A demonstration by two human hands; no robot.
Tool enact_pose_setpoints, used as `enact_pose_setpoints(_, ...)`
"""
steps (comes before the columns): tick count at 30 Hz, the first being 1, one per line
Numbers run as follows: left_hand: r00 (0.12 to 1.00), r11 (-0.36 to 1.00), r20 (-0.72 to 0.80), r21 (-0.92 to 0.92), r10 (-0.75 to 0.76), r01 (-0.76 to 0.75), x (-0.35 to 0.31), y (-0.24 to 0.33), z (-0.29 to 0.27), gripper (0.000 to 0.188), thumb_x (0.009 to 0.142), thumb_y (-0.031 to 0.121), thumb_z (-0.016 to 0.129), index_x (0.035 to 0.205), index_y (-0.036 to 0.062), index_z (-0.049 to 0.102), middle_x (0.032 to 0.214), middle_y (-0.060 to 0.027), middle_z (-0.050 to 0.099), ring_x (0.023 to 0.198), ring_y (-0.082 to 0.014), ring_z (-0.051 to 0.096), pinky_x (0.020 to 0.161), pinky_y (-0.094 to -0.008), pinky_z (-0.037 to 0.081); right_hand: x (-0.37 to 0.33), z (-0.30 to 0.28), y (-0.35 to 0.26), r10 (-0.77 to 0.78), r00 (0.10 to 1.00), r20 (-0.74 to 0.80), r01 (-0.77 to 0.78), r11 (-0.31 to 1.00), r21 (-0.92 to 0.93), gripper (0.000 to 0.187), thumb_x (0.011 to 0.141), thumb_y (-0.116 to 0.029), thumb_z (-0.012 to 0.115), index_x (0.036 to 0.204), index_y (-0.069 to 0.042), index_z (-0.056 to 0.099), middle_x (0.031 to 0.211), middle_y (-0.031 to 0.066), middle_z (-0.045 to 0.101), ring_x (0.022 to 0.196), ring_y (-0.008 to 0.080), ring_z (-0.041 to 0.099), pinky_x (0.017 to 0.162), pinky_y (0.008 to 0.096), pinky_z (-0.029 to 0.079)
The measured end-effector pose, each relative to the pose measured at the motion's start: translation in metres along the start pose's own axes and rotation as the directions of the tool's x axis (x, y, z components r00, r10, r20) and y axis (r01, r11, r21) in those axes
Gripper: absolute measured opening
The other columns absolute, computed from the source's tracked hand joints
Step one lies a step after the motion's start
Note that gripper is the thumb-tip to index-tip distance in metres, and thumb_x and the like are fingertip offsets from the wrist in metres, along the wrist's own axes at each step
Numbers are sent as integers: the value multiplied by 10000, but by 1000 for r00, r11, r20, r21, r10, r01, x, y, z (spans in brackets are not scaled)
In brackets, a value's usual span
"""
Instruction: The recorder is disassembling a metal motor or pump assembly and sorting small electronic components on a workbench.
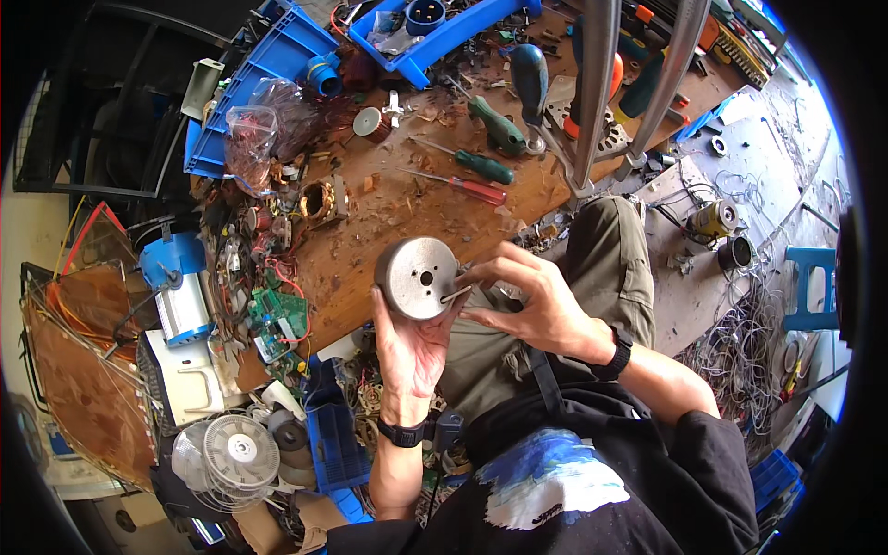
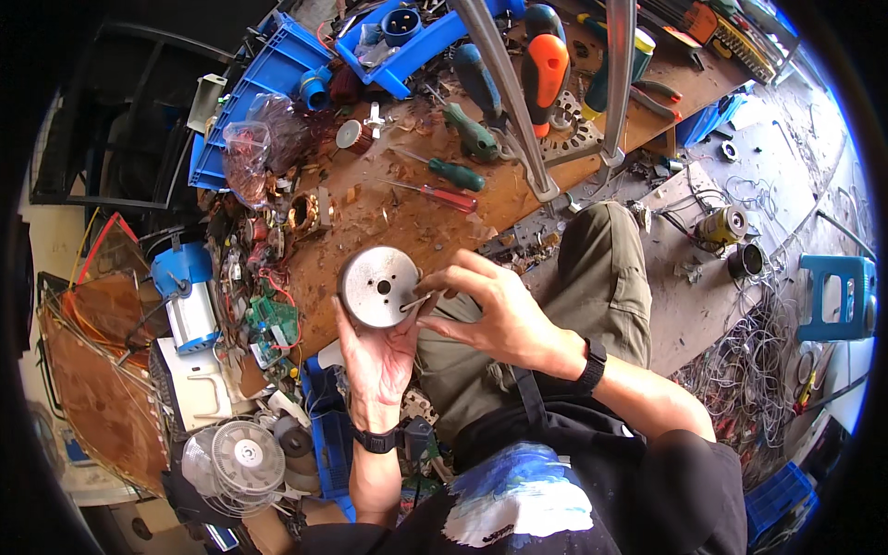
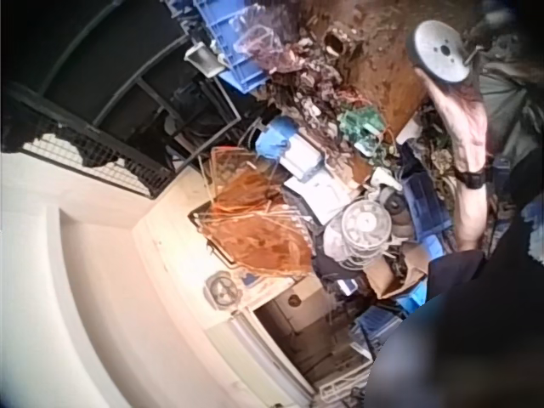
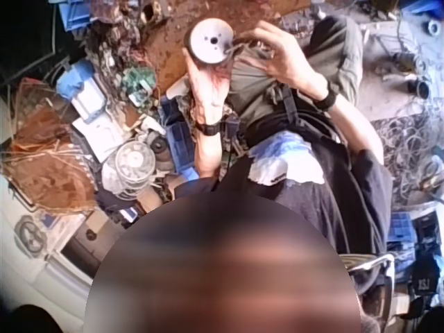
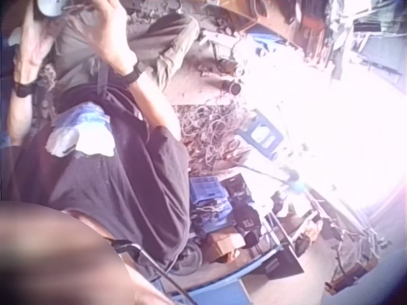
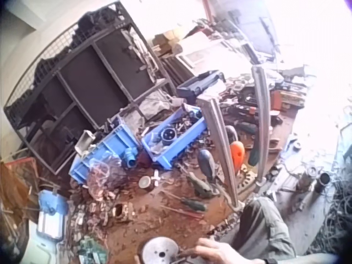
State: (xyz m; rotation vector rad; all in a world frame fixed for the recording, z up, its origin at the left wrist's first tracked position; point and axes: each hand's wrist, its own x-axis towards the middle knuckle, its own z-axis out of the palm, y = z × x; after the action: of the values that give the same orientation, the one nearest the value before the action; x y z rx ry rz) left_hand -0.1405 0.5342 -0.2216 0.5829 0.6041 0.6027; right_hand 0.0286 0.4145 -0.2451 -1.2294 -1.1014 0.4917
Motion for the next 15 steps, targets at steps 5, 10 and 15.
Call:
enact_pose_setpoints(5, 1000, 998, -21, -70, -1, -1, -1, -5, -9, 812, 1072, 639, 515, 1627, 65, 365, 1580, -262, 493, 1381, -424, 576, 1138, -566, 537, 0, 1, 5, -65, 996, 57, 69, 995, -69, 207, 878, -94, 851, 1065, -57, 771, 958, 113, 707, 866, 300, 731, 759, 393, 609)
enact_pose_setpoints(10, 997, 973, 19, -213, -81, 83, -3, -5, -13, 820, 1060, 649, 537, 1611, 60, 387, 1558, -234, 524, 1346, -404, 604, 1076, -516, 581, -1, 5, -9, -77, 996, 39, 79, 995, -67, 180, 887, -70, 826, 1056, -49, 769, 948, 117, 694, 862, 324, 723, 740, 412, 602)
enact_pose_setpoints(15, 997, 999, -55, -9, 49, -49, -5, -14, -7, 831, 1047, 658, 557, 1605, 65, 395, 1564, -208, 522, 1365, -385, 591, 1081, -508, 575, 1, 5, -1, -53, 997, 50, 57, 995, -78, 161, 886, -58, 826, 1033, -28, 767, 938, 126, 704, 859, 317, 733, 729, 403, 600)
